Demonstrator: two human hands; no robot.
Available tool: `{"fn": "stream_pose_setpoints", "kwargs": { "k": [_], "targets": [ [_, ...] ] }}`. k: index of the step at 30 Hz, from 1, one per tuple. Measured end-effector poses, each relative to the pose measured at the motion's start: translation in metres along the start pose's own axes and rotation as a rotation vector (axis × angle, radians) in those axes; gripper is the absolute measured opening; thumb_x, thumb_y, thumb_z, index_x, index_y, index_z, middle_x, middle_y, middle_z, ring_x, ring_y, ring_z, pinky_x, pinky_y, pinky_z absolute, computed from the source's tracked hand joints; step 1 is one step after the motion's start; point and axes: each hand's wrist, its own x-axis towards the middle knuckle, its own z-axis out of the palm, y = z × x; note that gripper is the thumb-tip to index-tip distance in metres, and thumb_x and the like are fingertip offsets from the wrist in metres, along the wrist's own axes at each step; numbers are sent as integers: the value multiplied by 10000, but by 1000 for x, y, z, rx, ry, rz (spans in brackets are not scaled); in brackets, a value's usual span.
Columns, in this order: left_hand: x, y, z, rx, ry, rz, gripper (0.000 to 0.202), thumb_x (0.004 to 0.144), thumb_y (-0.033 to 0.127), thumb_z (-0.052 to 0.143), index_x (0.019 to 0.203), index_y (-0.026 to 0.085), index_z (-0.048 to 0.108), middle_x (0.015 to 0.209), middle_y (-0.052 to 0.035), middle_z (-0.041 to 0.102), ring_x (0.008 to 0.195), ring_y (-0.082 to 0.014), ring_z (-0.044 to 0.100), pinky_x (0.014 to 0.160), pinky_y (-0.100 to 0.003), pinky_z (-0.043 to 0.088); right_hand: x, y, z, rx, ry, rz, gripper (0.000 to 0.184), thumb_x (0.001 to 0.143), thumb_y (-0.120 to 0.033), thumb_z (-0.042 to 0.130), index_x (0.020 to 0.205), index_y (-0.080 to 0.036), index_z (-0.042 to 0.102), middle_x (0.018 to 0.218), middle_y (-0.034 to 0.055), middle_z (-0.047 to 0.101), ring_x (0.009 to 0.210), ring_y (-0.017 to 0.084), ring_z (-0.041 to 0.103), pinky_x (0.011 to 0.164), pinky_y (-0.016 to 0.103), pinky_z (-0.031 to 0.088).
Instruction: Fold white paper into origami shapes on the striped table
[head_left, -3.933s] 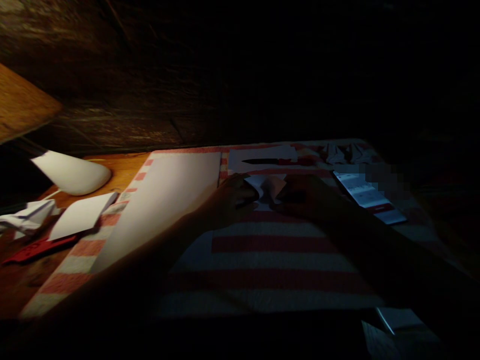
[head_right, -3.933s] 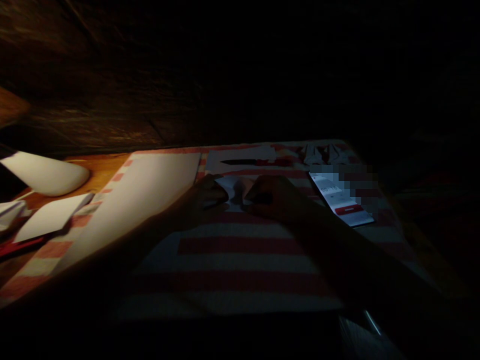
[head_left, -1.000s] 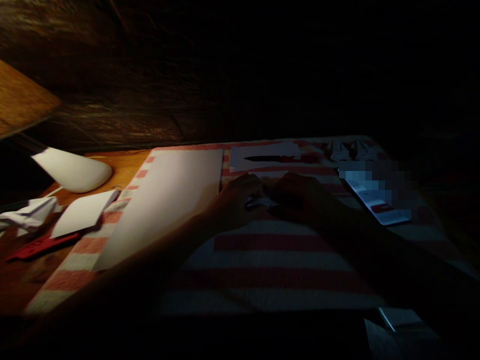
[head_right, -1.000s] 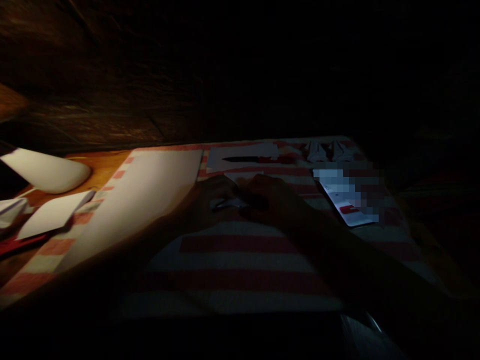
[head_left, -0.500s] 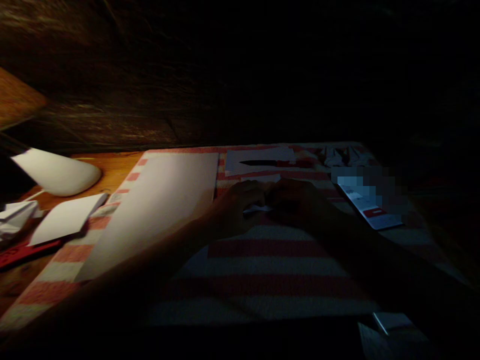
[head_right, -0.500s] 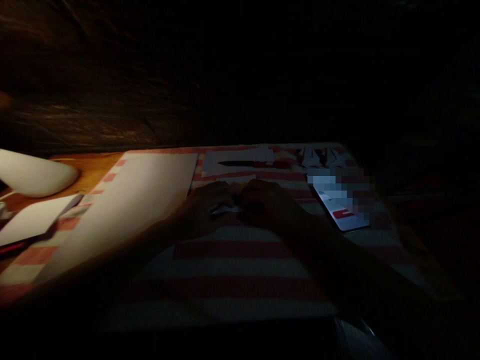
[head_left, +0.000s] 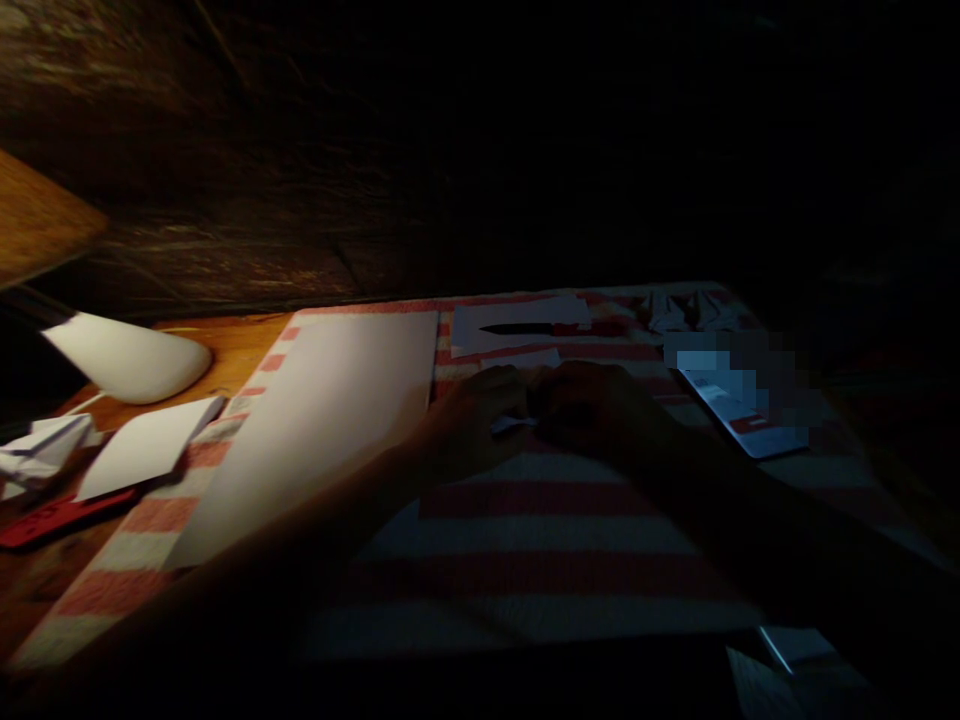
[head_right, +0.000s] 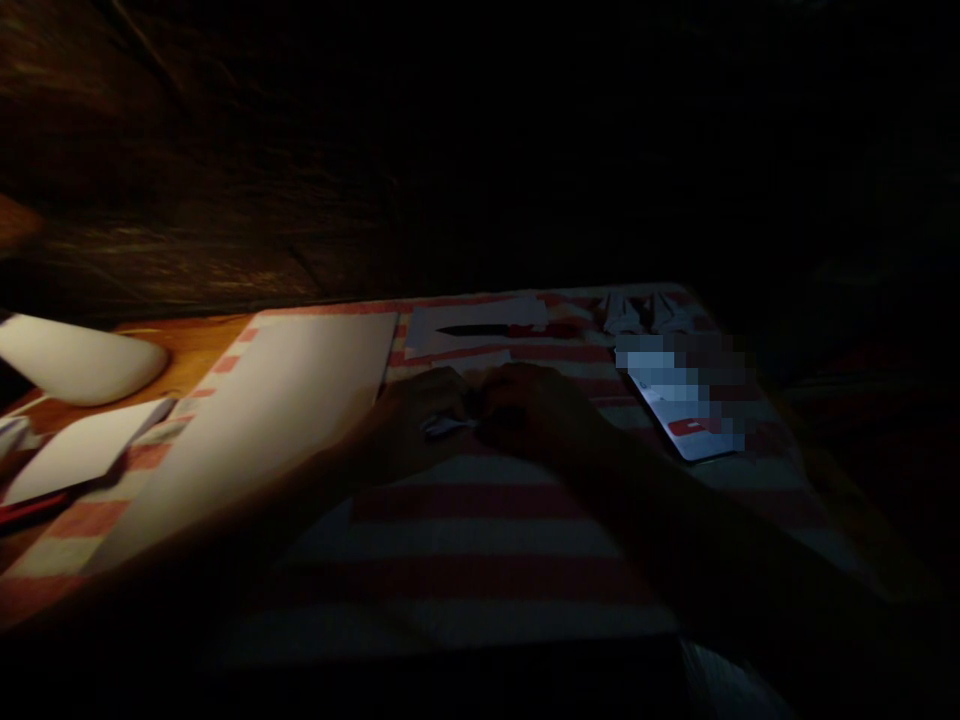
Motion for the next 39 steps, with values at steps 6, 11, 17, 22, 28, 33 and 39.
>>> {"fn": "stream_pose_setpoints", "kwargs": {
  "k": [6, 11, 17, 22, 28, 33, 39],
  "targets": [
    [-1, 0, 3, 0, 35, -11, 87, 850, 175, 703, 858, 168, 617, 939, -46, 630, 880, -177, 607, 743, -303, 475, 1, 0, -1, -28, 17, 25, 154, 772, -143, 784, 914, -143, 724, 977, 84, 730, 878, 216, 683, 786, 339, 512],
    [0, 3, 3, -14, 56, -37, 47, 849, 153, 709, 830, 174, 672, 896, -38, 638, 831, -166, 618, 712, -291, 474, 0, 5, -3, 3, -1, -3, 154, 782, -122, 766, 923, -179, 738, 1018, 67, 751, 919, 203, 702, 832, 322, 513],
    [0, 7, 6, 2, 90, -57, 69, 808, 131, 755, 822, 164, 696, 899, -47, 660, 845, -182, 641, 729, -302, 489, 1, 8, -5, 75, -25, -5, 132, 811, -113, 739, 914, -191, 764, 1020, 61, 759, 939, 203, 713, 861, 330, 526],
    [1, 15, 8, 43, 130, -75, 121, 772, 74, 743, 811, 162, 670, 881, -34, 652, 829, -169, 635, 716, -282, 491, 1, 10, -15, 231, -66, 69, 194, 820, -161, 722, 1007, -199, 758, 1071, 60, 755, 960, 206, 711, 874, 333, 535],
    [3, 18, 9, 53, 149, -72, 146, 760, 56, 720, 809, 166, 638, 864, -20, 649, 791, -156, 622, 702, -278, 487, 2, 8, -29, 130, -19, 265, 176, 895, -214, 621, 979, -208, 775, 968, 31, 767, 864, 188, 697, 815, 303, 508],
    [3, 22, 9, 66, 154, -110, 141, 756, 64, 713, 814, 169, 637, 874, -23, 666, 798, -163, 632, 709, -287, 492, 0, 8, -35, 74, -135, 154, 183, 792, -252, 758, 972, -226, 772, 948, 13, 755, 809, 173, 673, 735, 275, 485],
    [3, 26, 10, 78, 152, -125, 130, 761, 70, 690, 824, 175, 645, 867, -26, 673, 804, -175, 633, 716, -300, 496, -1, 14, -35, 61, -137, 132, 159, 786, -196, 737, 937, -236, 771, 952, -3, 752, 831, 170, 682, 749, 274, 497]
  ]
}}
